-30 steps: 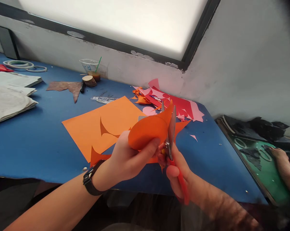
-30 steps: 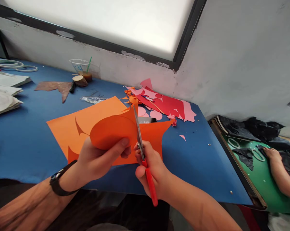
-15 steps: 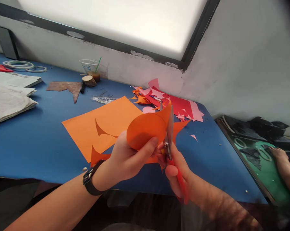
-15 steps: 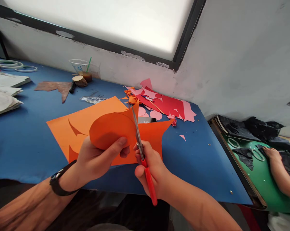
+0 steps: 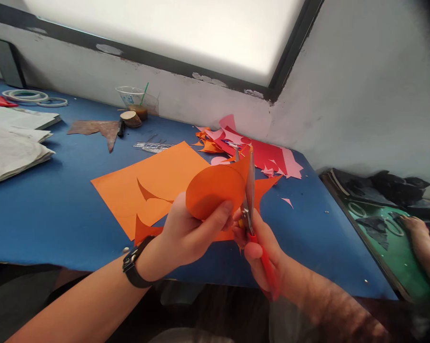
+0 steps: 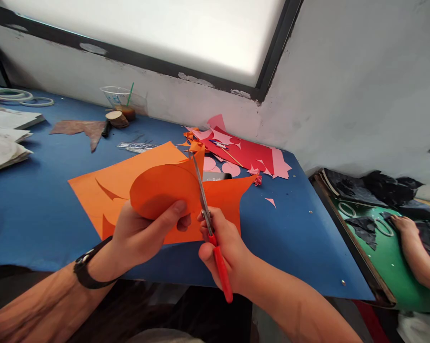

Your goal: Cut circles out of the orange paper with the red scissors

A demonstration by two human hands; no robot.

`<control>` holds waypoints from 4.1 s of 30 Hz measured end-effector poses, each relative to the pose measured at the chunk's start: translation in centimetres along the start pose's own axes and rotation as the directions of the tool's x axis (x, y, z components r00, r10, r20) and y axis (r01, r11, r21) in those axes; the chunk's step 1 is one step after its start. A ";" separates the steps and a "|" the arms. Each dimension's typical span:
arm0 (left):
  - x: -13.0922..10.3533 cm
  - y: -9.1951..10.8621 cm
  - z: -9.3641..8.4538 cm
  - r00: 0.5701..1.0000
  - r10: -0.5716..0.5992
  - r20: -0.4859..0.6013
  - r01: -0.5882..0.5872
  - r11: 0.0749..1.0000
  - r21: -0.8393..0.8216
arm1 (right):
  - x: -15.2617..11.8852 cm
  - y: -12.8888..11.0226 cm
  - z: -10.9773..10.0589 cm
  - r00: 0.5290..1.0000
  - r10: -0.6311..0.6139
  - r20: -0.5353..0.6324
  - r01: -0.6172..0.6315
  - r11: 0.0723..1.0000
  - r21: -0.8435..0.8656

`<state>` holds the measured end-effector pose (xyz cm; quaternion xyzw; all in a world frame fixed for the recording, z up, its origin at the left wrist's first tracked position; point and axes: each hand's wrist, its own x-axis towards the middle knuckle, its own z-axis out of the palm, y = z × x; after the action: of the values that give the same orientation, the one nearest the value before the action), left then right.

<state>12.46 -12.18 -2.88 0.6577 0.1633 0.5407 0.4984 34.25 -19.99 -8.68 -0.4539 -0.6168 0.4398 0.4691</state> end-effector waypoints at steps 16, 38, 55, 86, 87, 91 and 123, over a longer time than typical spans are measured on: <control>0.2 0.3 0.2 1.000 0.013 -0.015 -0.014 0.997 -0.076 | 0.1 -0.1 -0.2 0.997 -0.057 0.060 0.054 0.997 0.048; -0.4 0.1 0.0 0.995 -0.079 -0.052 0.077 0.996 -0.036 | -0.4 -1.3 0.9 0.994 0.081 -0.070 -0.075 0.994 0.078; 0.0 0.0 0.4 0.999 -0.007 -0.033 0.003 0.993 -0.115 | 0.1 0.2 0.0 0.999 -0.004 0.041 0.000 0.996 0.093; -0.1 -0.9 -0.1 0.994 0.073 -0.078 -0.079 0.994 -0.078 | 0.2 -0.4 0.1 0.998 -0.061 0.028 0.059 0.996 0.063; -0.1 -1.0 -0.1 0.993 0.082 -0.081 -0.089 0.992 -0.085 | 0.2 -0.4 0.1 0.998 -0.062 0.028 0.061 0.997 0.051; -0.1 -1.0 0.0 0.992 0.078 -0.101 -0.086 0.993 -0.083 | 0.3 -0.3 0.1 0.998 -0.053 0.038 0.053 0.998 0.020; -0.9 -1.0 -0.5 0.993 -0.052 -0.109 0.043 0.995 -0.086 | 0.7 -0.1 0.0 0.998 -0.059 0.011 0.058 0.995 0.079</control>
<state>12.05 -12.17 -4.29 0.6010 0.1837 0.5709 0.5284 34.16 -19.35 -8.46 -0.4138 -0.6153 0.4528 0.4951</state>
